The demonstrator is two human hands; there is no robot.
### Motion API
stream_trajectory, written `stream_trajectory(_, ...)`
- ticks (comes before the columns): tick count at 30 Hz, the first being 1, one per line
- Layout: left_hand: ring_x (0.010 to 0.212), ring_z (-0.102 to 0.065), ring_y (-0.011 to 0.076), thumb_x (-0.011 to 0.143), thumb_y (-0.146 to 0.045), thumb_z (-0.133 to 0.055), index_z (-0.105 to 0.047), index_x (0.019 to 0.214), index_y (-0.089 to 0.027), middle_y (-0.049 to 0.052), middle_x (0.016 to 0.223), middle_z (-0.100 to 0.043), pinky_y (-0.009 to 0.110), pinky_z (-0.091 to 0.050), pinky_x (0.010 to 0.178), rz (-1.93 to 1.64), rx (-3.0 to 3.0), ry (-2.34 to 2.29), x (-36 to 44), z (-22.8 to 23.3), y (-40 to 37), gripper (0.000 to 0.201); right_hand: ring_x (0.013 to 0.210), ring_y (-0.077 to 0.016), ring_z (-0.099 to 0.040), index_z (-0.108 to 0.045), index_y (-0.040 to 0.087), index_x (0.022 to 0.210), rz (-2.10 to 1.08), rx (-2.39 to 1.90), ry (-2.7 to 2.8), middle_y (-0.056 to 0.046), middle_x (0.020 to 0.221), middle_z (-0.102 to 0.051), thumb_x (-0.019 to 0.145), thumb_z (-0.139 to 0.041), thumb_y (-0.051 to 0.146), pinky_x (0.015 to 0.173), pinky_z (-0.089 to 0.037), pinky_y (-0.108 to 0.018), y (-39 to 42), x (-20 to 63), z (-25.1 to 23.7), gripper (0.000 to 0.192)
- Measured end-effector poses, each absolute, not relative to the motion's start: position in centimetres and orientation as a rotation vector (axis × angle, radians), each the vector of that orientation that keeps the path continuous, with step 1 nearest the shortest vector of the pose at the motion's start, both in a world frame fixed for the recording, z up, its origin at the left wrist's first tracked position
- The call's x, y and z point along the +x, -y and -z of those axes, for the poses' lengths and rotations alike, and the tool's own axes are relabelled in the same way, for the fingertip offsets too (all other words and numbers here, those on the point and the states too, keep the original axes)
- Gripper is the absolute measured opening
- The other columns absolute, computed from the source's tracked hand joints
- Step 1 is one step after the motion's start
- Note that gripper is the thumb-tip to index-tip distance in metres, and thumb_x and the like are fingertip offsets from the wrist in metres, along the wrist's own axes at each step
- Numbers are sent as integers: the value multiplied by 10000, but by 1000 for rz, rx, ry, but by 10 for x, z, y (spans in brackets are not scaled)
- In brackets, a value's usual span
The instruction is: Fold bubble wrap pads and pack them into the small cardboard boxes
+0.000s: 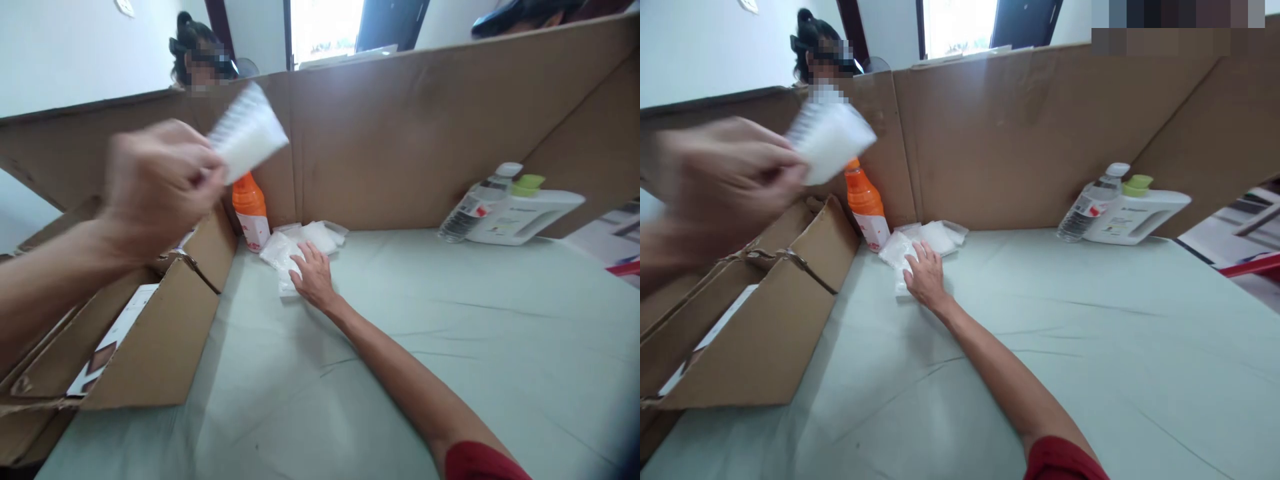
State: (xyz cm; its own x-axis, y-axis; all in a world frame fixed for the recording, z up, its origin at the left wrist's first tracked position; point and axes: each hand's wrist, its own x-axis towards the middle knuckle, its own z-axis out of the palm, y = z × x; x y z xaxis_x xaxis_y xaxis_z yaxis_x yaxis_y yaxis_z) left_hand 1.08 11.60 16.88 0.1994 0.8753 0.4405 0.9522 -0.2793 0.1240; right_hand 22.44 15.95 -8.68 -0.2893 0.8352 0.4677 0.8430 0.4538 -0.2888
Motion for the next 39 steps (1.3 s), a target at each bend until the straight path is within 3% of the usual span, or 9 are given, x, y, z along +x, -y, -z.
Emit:
stream_trajectory(3, 1136, -612, 320, 1009, -279, -388, -716, 1068, -136, 135, 1292, -612, 460, -495, 944, 358, -2321, 1626, 61, -121, -139, 363, 1469, -376, -359, -705, 170, 1179, 0, -1452, 2152, -185, 1508, -519, 887, -587, 210, 1108, -333, -548, -129, 260, 102, 317)
stream_trajectory(7, 865, -666, 258, 808, -102, -595, -728, 816, -155, 123, 1021, -689, 364, -524, 736, 216, -2451, 1636, 98, -16, -169, 143, 1439, -373, -404, -712, 184, 1142, 19, -1460, 2207, -175, 1464, -563, 862, -618, 195, 1088, -365, -537, -105, 285, 123, 296)
stream_trajectory(12, 1067, -617, 278, 888, -162, -542, -722, 989, -156, 151, 1154, -640, 395, -498, 918, 346, -2452, 1645, 94, 66, -143, 207, 1416, -350, -408, -659, 155, 1225, -14, -1439, 2224, -184, 1452, -558, 877, -645, 235, 1088, -350, -492, -99, 284, 132, 357)
stream_trajectory(16, 1036, -602, 270, 905, -237, -562, -696, 1075, -164, 129, 1075, -635, 403, -486, 935, 418, -2490, 1632, 85, 84, -104, 229, 1263, -302, -503, -661, 182, 1169, -9, -1399, 2167, -151, 1336, -615, 885, -642, 209, 1056, -347, -443, -99, 283, 127, 286)
stream_trajectory(20, 1077, -591, 272, 858, -219, -613, -655, 1164, -174, 128, 1163, -632, 396, -484, 933, 440, -2536, 1636, 86, 101, -90, 312, 1092, -265, -547, -676, 208, 1051, 25, -1287, 2280, -92, 1129, -684, 904, -629, 209, 1052, -318, -447, -96, 283, 126, 155)
stream_trajectory(25, 1003, -604, 272, 856, -83, -508, -676, 1046, -186, 114, 1033, -660, 395, -488, 879, 442, -2512, 1728, 97, 118, -117, 275, 1122, -264, -548, -667, 204, 1095, 4, -1346, 2273, -85, 1172, -688, 905, -650, 230, 1054, -298, -452, -96, 283, 130, 192)
stream_trajectory(31, 998, -613, 295, 842, -78, -483, -694, 994, -178, 133, 1001, -669, 419, -489, 869, 523, -2456, 1825, 102, 119, -138, 278, 1035, -253, -577, -669, 198, 1158, 30, -1310, 2183, -98, 1142, -698, 902, -611, 178, 957, -356, -413, -98, 285, 132, 263)
stream_trajectory(35, 1168, -580, 298, 804, -88, -517, -632, 1244, -156, 159, 1218, -638, 445, -456, 995, 639, -2399, 1839, 96, 110, -109, 460, 1074, -262, -582, -646, 187, 1222, 75, -1270, 2096, -115, 1196, -692, 897, -559, 143, 968, -359, -416, -98, 285, 131, 339)
stream_trajectory(39, 1451, -373, 339, 872, -214, -560, -517, 1436, -186, 183, 1557, -422, 524, -299, 1177, 709, -2459, 1622, 104, 101, -95, 567, 1278, -283, -519, -572, 163, 1347, 28, -1258, 2118, -148, 1433, -585, 869, -561, 137, 1036, -337, -429, -100, 284, 133, 478)
